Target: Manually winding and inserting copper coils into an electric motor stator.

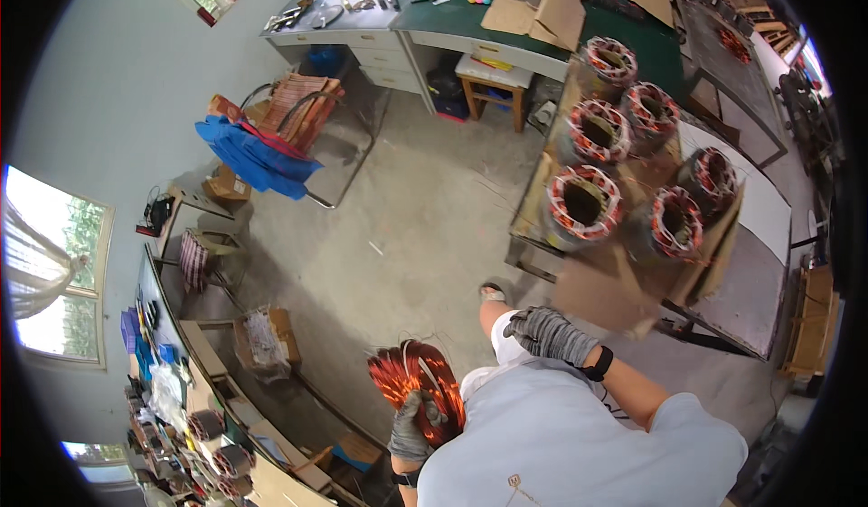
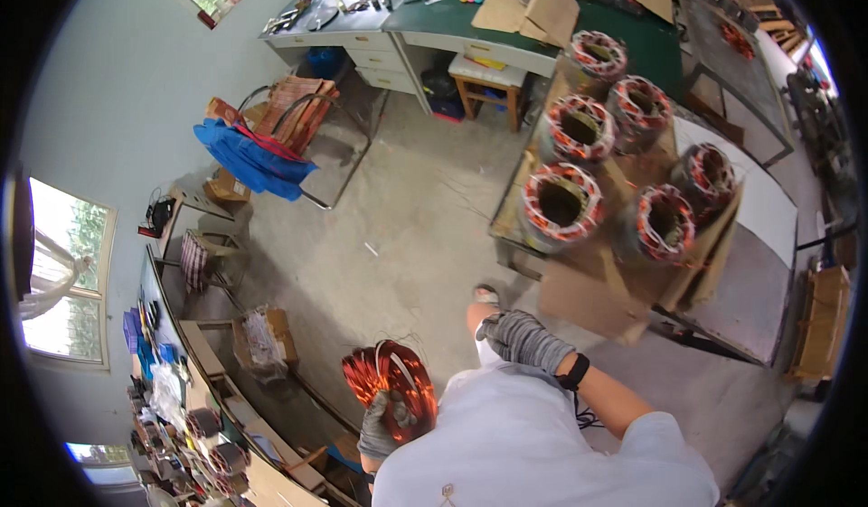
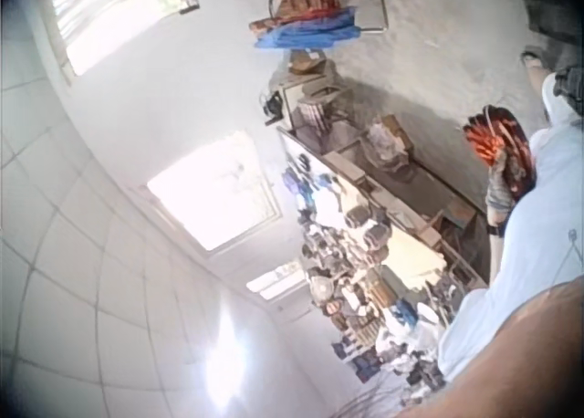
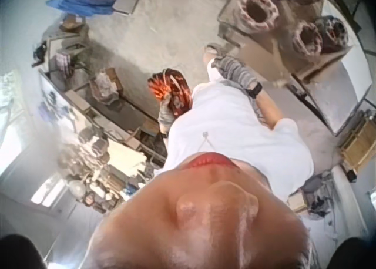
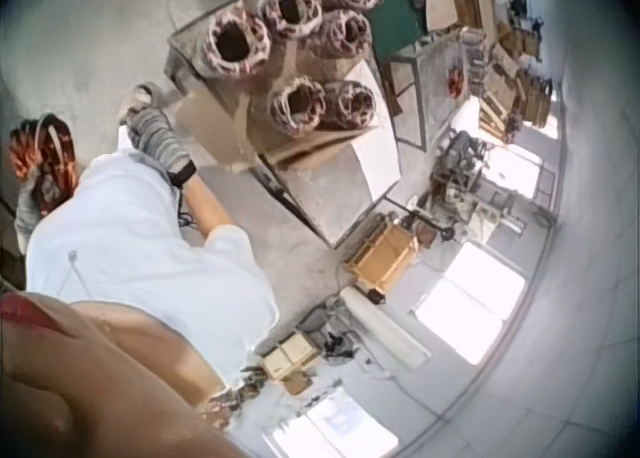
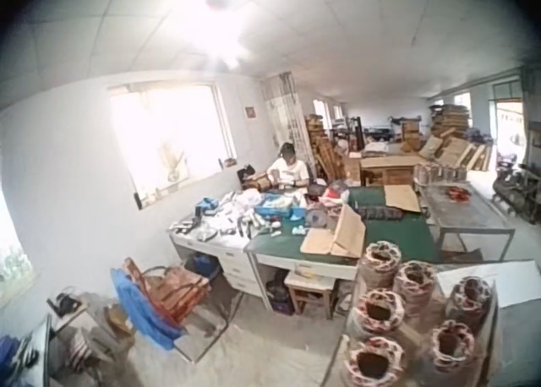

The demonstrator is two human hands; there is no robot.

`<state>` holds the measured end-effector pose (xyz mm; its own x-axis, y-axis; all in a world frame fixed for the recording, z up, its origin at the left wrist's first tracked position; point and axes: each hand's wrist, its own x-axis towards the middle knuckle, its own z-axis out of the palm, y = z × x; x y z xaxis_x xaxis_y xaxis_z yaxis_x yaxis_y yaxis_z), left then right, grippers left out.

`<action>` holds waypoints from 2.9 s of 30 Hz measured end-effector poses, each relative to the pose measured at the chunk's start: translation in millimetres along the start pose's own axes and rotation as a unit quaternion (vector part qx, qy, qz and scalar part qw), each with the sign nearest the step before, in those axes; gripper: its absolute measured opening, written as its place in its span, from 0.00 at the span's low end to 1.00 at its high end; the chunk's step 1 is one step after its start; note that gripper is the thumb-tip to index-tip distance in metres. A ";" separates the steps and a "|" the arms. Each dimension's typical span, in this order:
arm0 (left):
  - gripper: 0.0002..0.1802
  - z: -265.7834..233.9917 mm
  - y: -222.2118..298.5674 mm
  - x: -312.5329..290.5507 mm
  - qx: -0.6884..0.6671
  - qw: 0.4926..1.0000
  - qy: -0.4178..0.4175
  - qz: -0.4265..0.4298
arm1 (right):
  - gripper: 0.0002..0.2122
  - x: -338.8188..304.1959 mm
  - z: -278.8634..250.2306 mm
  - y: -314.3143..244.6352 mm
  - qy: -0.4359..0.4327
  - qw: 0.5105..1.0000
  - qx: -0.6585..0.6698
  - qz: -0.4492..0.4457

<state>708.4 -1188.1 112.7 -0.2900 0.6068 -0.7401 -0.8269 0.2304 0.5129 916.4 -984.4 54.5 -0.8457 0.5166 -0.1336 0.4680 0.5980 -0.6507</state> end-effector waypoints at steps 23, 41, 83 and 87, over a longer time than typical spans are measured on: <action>0.12 86.7 363.5 285.7 -0.082 0.988 0.021 0.132 | 0.10 475.2 -131.4 49.0 0.110 0.993 0.001 0.045; 0.12 339.3 652.0 608.3 0.072 0.983 -0.166 0.027 | 0.09 656.8 -268.6 206.8 0.288 0.925 0.034 0.246; 0.14 623.5 961.3 1016.8 0.252 0.937 -0.115 -0.215 | 0.17 1312.0 -487.5 401.3 0.256 0.713 0.579 0.302; 0.15 622.2 966.7 1027.4 0.262 0.940 -0.092 -0.200 | 0.17 1324.0 -476.4 421.7 0.367 0.873 0.230 0.223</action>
<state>-89.2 131.4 118.8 0.1225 0.5022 -0.8560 -0.4871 0.7819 0.3890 116.1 243.7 -40.5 -0.1335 0.9900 -0.0455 0.4136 0.0139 -0.9104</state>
